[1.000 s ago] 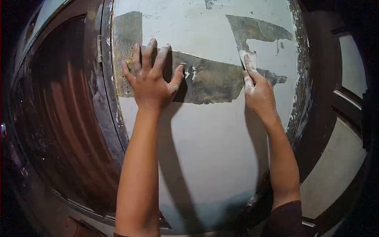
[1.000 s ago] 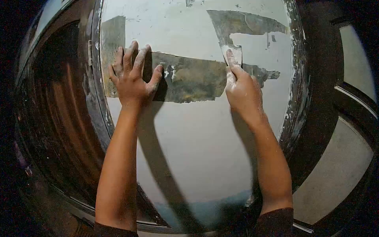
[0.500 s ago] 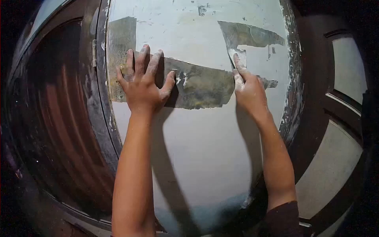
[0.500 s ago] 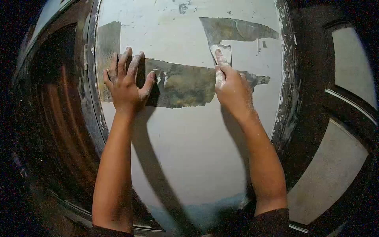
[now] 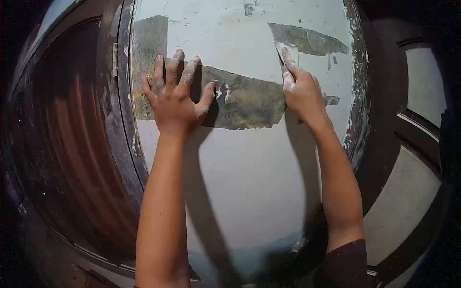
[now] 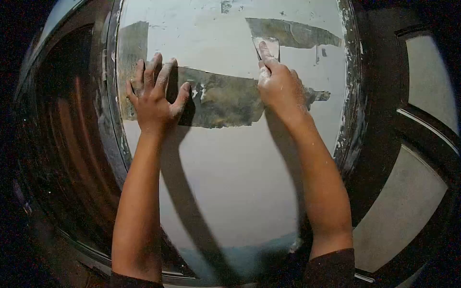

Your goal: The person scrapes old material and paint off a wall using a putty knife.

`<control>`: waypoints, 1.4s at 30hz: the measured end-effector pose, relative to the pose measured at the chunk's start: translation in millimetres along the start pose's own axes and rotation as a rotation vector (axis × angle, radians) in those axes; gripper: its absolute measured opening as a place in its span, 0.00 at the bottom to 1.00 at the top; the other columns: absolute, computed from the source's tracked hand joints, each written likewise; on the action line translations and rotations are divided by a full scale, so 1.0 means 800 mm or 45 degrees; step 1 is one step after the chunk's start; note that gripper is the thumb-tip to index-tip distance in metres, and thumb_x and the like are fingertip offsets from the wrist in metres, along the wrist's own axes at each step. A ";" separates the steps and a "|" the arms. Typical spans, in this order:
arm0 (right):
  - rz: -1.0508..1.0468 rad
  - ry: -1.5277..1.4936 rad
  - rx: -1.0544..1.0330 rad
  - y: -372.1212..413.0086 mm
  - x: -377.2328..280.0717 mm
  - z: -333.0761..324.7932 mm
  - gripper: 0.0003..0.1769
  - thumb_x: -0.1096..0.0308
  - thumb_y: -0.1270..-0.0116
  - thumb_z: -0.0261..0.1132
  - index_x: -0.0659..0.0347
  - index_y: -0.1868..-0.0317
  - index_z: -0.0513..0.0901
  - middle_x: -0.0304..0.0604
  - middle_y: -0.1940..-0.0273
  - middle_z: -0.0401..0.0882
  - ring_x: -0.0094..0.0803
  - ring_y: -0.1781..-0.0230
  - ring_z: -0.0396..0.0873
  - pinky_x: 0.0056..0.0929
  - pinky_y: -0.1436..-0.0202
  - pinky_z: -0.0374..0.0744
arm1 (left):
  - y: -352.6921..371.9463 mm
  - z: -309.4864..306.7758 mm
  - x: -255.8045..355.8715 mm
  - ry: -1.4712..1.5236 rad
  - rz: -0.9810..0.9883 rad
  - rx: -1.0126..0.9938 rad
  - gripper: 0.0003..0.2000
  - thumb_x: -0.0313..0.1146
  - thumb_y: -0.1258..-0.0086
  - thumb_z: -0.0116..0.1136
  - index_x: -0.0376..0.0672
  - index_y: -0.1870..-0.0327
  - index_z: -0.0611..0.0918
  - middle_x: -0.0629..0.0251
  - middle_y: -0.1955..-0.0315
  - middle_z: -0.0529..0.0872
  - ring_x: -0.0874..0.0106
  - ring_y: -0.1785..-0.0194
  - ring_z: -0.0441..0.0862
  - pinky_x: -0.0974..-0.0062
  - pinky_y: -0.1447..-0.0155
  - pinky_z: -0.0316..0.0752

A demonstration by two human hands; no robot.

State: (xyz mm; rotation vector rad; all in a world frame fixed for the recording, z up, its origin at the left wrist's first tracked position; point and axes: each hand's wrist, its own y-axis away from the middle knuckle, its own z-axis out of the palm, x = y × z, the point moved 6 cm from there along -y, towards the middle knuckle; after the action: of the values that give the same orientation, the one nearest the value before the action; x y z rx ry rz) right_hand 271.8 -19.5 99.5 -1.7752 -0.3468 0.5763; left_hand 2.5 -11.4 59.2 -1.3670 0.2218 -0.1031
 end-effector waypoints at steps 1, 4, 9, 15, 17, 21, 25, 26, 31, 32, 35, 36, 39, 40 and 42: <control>0.050 0.006 -0.039 0.005 -0.002 -0.004 0.20 0.61 0.23 0.57 0.55 0.37 0.85 0.64 0.56 0.86 0.65 0.54 0.84 0.55 0.47 0.80 | 0.000 -0.001 0.001 0.008 -0.013 -0.013 0.29 0.58 0.33 0.64 0.67 0.30 0.81 0.73 0.23 0.71 0.56 0.17 0.59 0.32 0.18 0.43; 0.022 0.007 -0.013 0.011 -0.003 -0.007 0.20 0.63 0.23 0.57 0.55 0.36 0.85 0.64 0.56 0.87 0.64 0.52 0.84 0.52 0.45 0.81 | 0.000 -0.003 0.002 0.016 -0.017 0.003 0.28 0.58 0.33 0.65 0.67 0.31 0.82 0.73 0.24 0.72 0.56 0.17 0.60 0.31 0.19 0.45; 0.076 0.062 -0.050 -0.012 -0.010 -0.006 0.21 0.62 0.23 0.56 0.55 0.37 0.86 0.64 0.54 0.87 0.65 0.50 0.85 0.52 0.42 0.80 | 0.000 -0.003 0.003 -0.004 -0.003 0.020 0.28 0.58 0.34 0.66 0.67 0.32 0.82 0.73 0.25 0.73 0.56 0.18 0.61 0.32 0.19 0.46; 0.084 0.050 -0.072 -0.023 -0.011 -0.002 0.22 0.60 0.24 0.56 0.55 0.35 0.84 0.65 0.52 0.87 0.64 0.48 0.84 0.52 0.41 0.80 | 0.000 -0.004 0.001 0.024 -0.007 0.027 0.28 0.57 0.34 0.66 0.67 0.31 0.82 0.73 0.24 0.72 0.56 0.17 0.61 0.33 0.18 0.46; 0.053 0.084 -0.049 -0.032 -0.008 0.001 0.23 0.60 0.23 0.55 0.53 0.33 0.83 0.65 0.52 0.87 0.64 0.49 0.85 0.52 0.42 0.80 | 0.001 -0.002 0.001 0.019 -0.007 0.026 0.28 0.57 0.34 0.66 0.68 0.31 0.81 0.73 0.24 0.72 0.56 0.17 0.60 0.33 0.18 0.45; 0.122 0.058 -0.125 -0.020 -0.023 -0.009 0.26 0.60 0.22 0.55 0.48 0.25 0.77 0.63 0.51 0.87 0.63 0.49 0.84 0.50 0.43 0.81 | 0.000 -0.003 0.001 0.021 -0.040 -0.006 0.29 0.58 0.35 0.66 0.68 0.31 0.81 0.73 0.24 0.71 0.57 0.17 0.60 0.33 0.18 0.45; 0.049 0.097 -0.062 -0.049 -0.015 0.002 0.26 0.60 0.22 0.55 0.49 0.26 0.77 0.64 0.49 0.86 0.62 0.48 0.84 0.50 0.41 0.80 | 0.000 -0.003 0.000 0.020 -0.020 -0.002 0.28 0.57 0.34 0.66 0.68 0.31 0.81 0.74 0.23 0.71 0.57 0.17 0.60 0.33 0.18 0.45; 0.049 0.096 -0.066 -0.048 -0.013 0.002 0.26 0.60 0.22 0.55 0.49 0.26 0.77 0.64 0.49 0.86 0.62 0.48 0.84 0.50 0.41 0.80 | 0.000 -0.004 0.001 0.019 -0.022 -0.005 0.28 0.57 0.34 0.66 0.68 0.31 0.81 0.74 0.23 0.71 0.57 0.17 0.60 0.33 0.18 0.45; -0.009 0.013 -0.016 -0.006 -0.003 -0.001 0.25 0.61 0.22 0.56 0.49 0.27 0.78 0.66 0.54 0.85 0.65 0.51 0.84 0.53 0.46 0.79 | 0.000 -0.003 0.001 0.026 -0.052 -0.053 0.29 0.56 0.33 0.66 0.66 0.29 0.81 0.73 0.22 0.70 0.58 0.15 0.57 0.36 0.17 0.41; -0.079 0.017 0.035 0.007 -0.001 -0.003 0.25 0.62 0.22 0.56 0.48 0.26 0.77 0.66 0.58 0.85 0.65 0.54 0.84 0.54 0.49 0.80 | 0.000 -0.003 0.001 0.024 -0.047 -0.041 0.29 0.56 0.32 0.67 0.66 0.29 0.81 0.73 0.22 0.70 0.58 0.16 0.57 0.36 0.17 0.41; 0.078 -0.012 -0.143 0.053 -0.012 0.003 0.26 0.62 0.21 0.57 0.48 0.25 0.75 0.65 0.64 0.84 0.66 0.61 0.83 0.56 0.54 0.79 | -0.001 -0.002 0.000 0.052 -0.032 0.010 0.28 0.56 0.34 0.67 0.66 0.31 0.82 0.73 0.23 0.71 0.57 0.16 0.59 0.33 0.18 0.43; 0.079 -0.014 -0.146 0.054 -0.010 0.008 0.26 0.62 0.21 0.57 0.48 0.25 0.75 0.65 0.64 0.84 0.66 0.61 0.83 0.56 0.54 0.79 | -0.001 -0.003 0.001 0.063 -0.024 0.044 0.28 0.56 0.35 0.67 0.66 0.33 0.83 0.73 0.24 0.72 0.57 0.17 0.60 0.32 0.19 0.45; 0.039 -0.019 -0.206 0.047 -0.014 0.021 0.23 0.62 0.21 0.57 0.51 0.28 0.78 0.65 0.64 0.84 0.67 0.62 0.83 0.58 0.54 0.78 | 0.000 -0.004 0.002 0.035 -0.029 -0.003 0.29 0.57 0.34 0.67 0.66 0.31 0.82 0.72 0.23 0.71 0.57 0.17 0.59 0.34 0.18 0.44; -0.044 -0.072 -0.139 0.036 -0.022 0.017 0.20 0.61 0.21 0.57 0.55 0.35 0.84 0.65 0.60 0.85 0.66 0.57 0.84 0.57 0.51 0.79 | 0.000 -0.003 0.001 0.032 -0.039 -0.033 0.29 0.57 0.33 0.67 0.66 0.29 0.81 0.73 0.22 0.70 0.58 0.15 0.57 0.35 0.17 0.42; 0.019 -0.004 -0.217 0.007 -0.025 0.021 0.27 0.65 0.19 0.55 0.48 0.22 0.72 0.70 0.52 0.83 0.62 0.57 0.83 0.44 0.46 0.79 | 0.001 -0.001 0.001 0.014 -0.034 -0.042 0.29 0.57 0.33 0.67 0.66 0.29 0.81 0.72 0.22 0.70 0.58 0.15 0.57 0.35 0.17 0.42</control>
State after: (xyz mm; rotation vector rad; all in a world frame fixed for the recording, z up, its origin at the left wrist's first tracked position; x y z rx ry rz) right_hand 245.6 -17.8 94.6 -1.9425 -0.3943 0.5740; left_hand 3.3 -11.9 58.4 -1.4030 0.2153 -0.1293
